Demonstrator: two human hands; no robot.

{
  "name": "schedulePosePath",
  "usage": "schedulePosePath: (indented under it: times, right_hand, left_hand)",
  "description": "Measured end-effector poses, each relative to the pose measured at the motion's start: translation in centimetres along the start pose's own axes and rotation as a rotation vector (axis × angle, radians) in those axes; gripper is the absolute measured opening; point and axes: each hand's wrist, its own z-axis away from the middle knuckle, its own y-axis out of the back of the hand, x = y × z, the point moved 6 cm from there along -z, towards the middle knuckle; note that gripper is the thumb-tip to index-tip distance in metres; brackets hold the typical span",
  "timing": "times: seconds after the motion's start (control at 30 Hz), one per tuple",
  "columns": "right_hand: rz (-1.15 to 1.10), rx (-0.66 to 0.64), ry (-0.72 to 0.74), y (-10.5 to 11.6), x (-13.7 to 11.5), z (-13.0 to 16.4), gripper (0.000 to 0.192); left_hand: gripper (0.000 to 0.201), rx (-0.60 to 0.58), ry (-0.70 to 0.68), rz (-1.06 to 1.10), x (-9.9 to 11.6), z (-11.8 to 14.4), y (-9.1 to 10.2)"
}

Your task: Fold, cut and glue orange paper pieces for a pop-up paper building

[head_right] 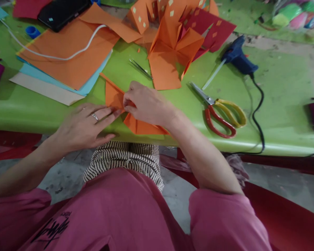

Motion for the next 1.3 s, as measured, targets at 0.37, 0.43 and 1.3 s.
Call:
schedulePosePath:
  times: [0.37,0.43,1.3]
  right_hand:
    - [-0.159,0.259,-0.007,3.1,-0.2,2.4,0.018]
    - [-0.12,0.34,0.068,3.6,-0.5,3.8,0.021]
    - [0.115,0.262,0.103,-0.2,-0.9,5.7,0.034]
  left_hand:
    - [0.058,0.024,0.029,0.019,0.2,0.2,-0.7]
    - [0.06,0.021,0.028,0.016,0.2,0.2,-0.7]
    - [0.053,0.014,0.017,-0.025,0.4,0.1,-0.4]
